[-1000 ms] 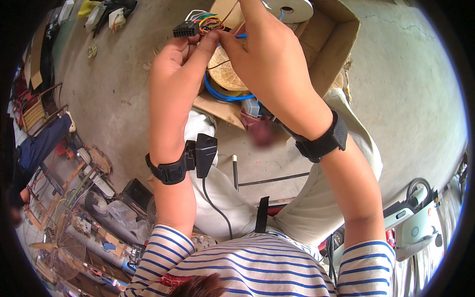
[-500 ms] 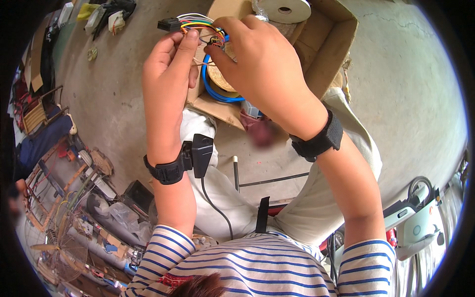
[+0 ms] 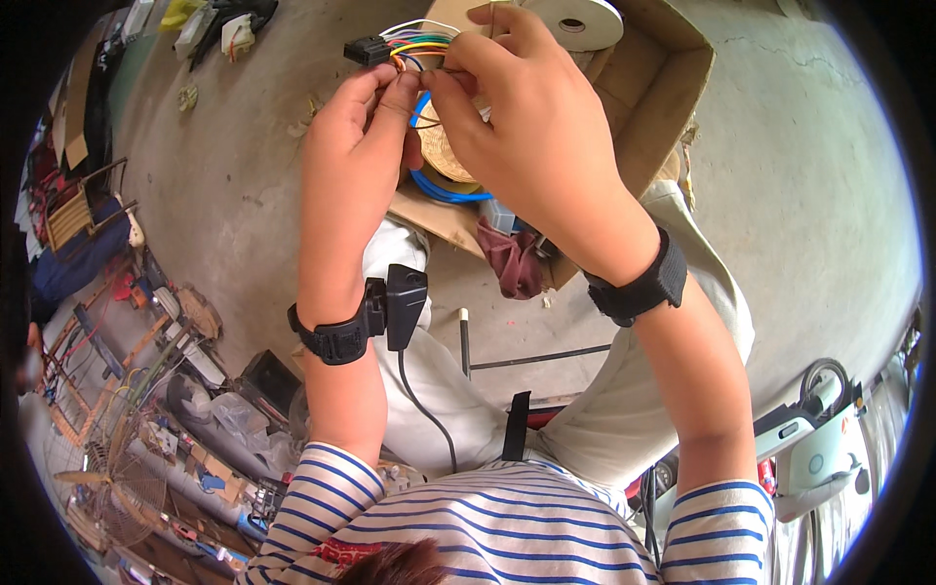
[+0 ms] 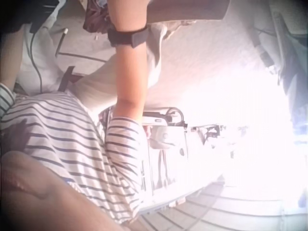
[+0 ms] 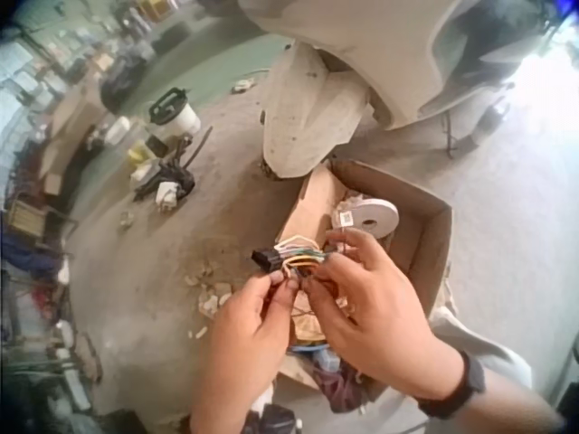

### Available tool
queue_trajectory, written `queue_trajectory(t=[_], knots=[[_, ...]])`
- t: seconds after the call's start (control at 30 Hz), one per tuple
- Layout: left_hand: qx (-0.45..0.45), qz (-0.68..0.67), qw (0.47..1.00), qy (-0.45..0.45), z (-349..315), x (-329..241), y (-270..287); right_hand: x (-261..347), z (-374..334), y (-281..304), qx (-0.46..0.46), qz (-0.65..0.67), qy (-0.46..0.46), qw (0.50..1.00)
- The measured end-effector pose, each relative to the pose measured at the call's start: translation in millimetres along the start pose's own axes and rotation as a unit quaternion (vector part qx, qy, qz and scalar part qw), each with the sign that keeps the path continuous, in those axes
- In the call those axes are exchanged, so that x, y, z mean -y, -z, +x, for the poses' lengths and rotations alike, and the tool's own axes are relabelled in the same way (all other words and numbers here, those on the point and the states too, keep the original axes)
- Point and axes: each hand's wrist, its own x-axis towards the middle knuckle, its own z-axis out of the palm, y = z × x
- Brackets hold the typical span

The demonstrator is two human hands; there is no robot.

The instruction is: The person manipulates a group of multicolored wires with their hands, inserting them into a black multi-pin connector while working over a cardboard box containing electronic components.

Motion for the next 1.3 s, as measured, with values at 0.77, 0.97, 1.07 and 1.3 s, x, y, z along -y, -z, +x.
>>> queue_trajectory(t=[0.77, 0.97, 1.07, 1.3], knots=[[-0.001, 0.11, 0.982, -0.154, 2, 6, 2, -8, 6, 1, 0.077, 0.409, -0.301, 0.858], [-0.007, 0.147, 0.97, -0.195, 3, 5, 1, -9, 6, -1, 0.08, 0.402, -0.329, 0.85], [0.027, 0.158, 0.981, -0.104, -2, -2, 4, -6, 8, 0, 0.08, 0.405, -0.317, 0.854], [0.073, -0.171, 0.978, 0.099, 3, 0, 10, -10, 7, -4, 0.068, 0.391, -0.307, 0.865]])
